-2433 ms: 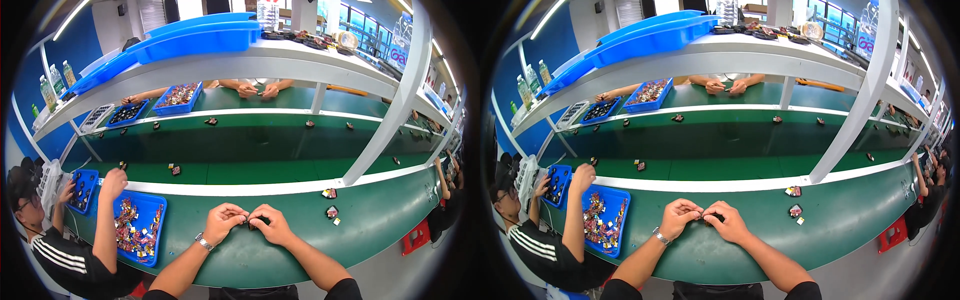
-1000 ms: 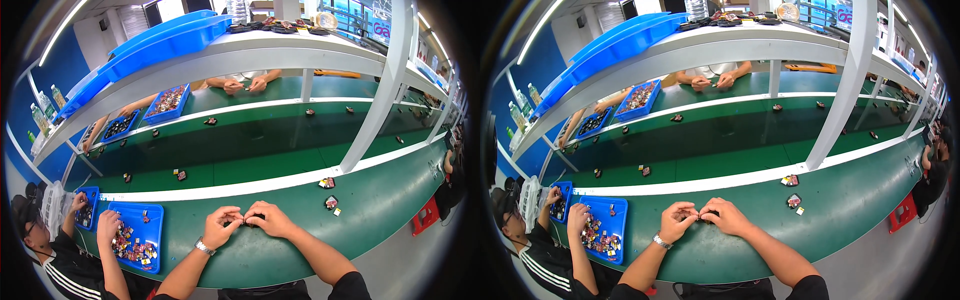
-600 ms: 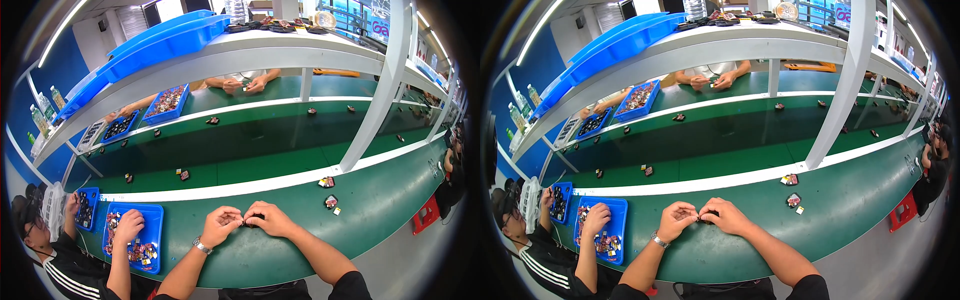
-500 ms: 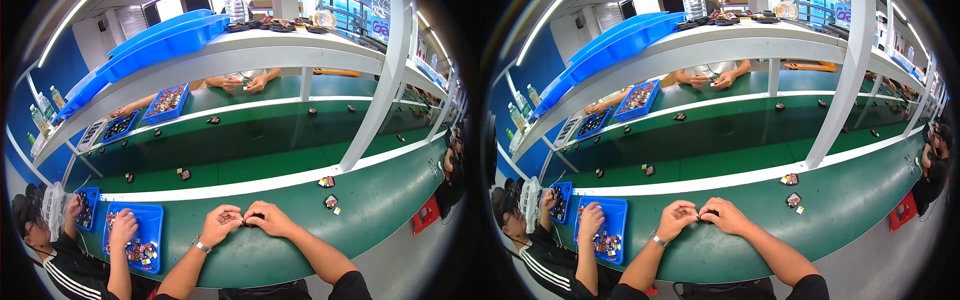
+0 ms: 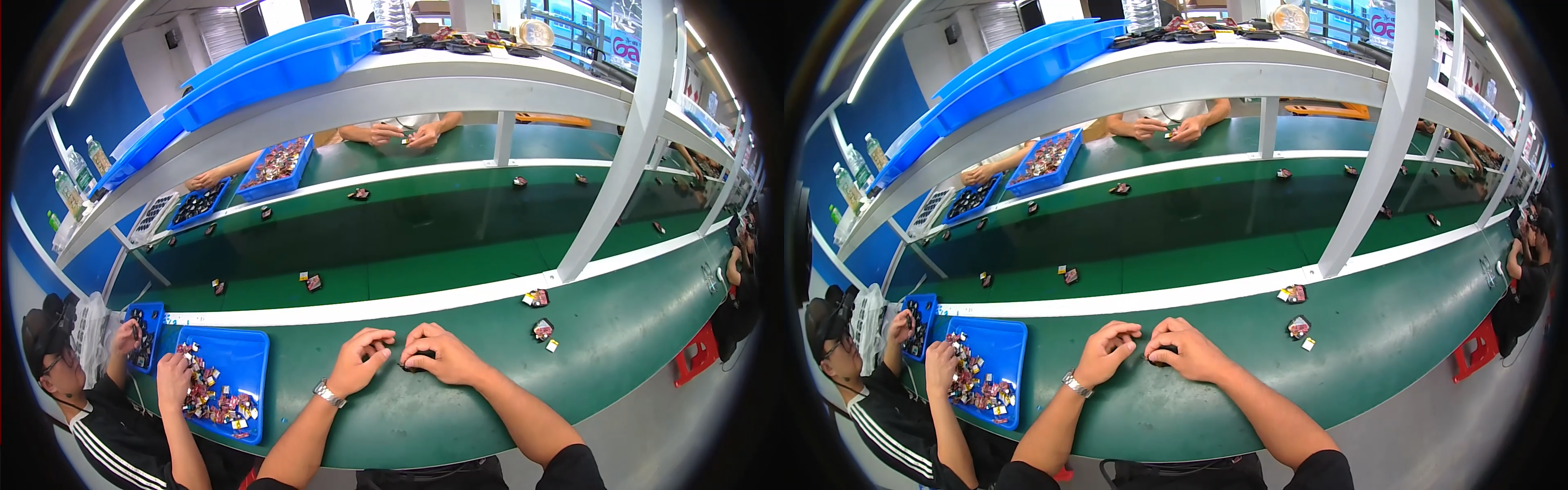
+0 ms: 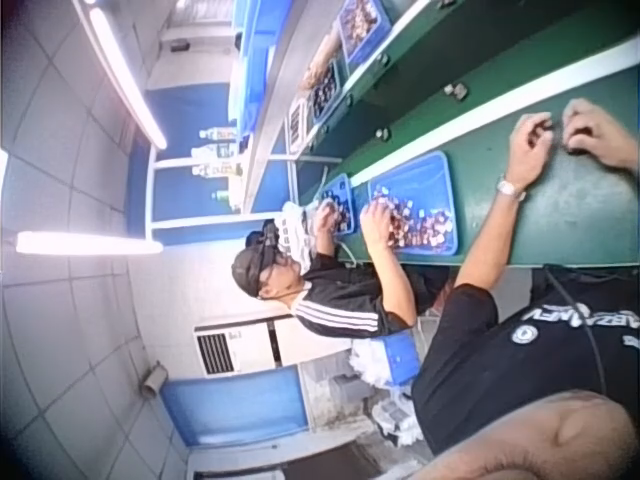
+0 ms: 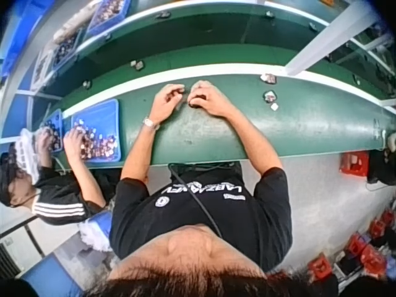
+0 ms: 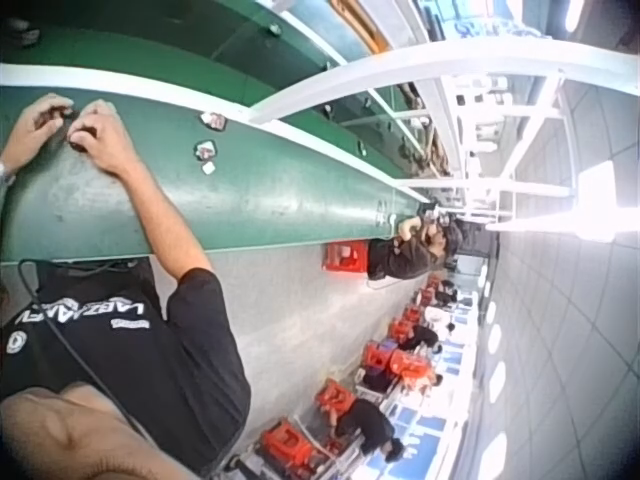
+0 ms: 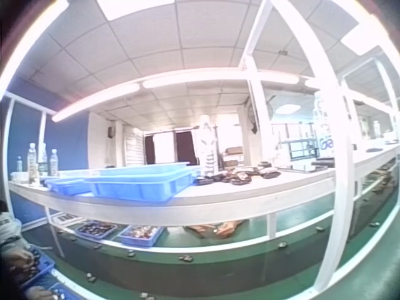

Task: Assembling small components on an industrial production line.

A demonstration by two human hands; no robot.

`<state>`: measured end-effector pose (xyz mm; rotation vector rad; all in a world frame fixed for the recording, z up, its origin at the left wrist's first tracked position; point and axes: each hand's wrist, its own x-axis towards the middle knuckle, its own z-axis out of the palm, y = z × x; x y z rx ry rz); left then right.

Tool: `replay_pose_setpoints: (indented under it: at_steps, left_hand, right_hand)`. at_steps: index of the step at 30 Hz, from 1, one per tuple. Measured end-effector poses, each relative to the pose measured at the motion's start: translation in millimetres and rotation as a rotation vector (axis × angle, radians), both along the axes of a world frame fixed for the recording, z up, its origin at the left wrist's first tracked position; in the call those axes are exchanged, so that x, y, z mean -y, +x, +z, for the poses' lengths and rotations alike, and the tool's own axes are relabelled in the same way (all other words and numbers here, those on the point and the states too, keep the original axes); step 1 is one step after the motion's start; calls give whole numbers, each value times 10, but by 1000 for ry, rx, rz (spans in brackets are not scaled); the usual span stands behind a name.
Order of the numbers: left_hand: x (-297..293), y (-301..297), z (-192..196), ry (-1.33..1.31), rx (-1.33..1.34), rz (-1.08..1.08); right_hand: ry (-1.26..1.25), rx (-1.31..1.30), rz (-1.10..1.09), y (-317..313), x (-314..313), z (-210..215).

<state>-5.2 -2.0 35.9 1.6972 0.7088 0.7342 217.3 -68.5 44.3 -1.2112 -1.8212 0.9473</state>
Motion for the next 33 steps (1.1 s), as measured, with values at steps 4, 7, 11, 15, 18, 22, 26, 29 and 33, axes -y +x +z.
replay_pose_setpoints:
  at_steps: [4, 7, 11, 15, 18, 22, 26, 29, 33]
  left_hand:
    - [61, 71, 10, 495, -403, 24]
    - [66, 87, -30, 495, -468, -12]
    - [100, 115, -13, 461, -406, -13]
    - [135, 183, 26, 506, -428, -29]
    - [143, 195, 39, 459, -499, -89]
    - [173, 225, 122, 299, -425, -73]
    - [170, 189, -117, -162, 6, -17]
    - [166, 232, -8, -531, 235, -82]
    - [212, 206, -126, -634, 382, -78]
  right_hand:
    - [-14, 40, 39, 14, -14, 5]
    - [-30, 67, 71, 19, 0, 6]
    - [-49, 92, 118, 72, -1, 54]
    - [-41, 124, 179, 157, -12, 41]
    - [-67, 127, 180, 165, -4, 74]
    - [-75, 84, 164, 132, -4, 63]
    - [25, -104, -13, 6, -23, 29]
    - [62, -200, -176, -76, -10, -72]
    - [36, -317, -251, -194, -7, -116]
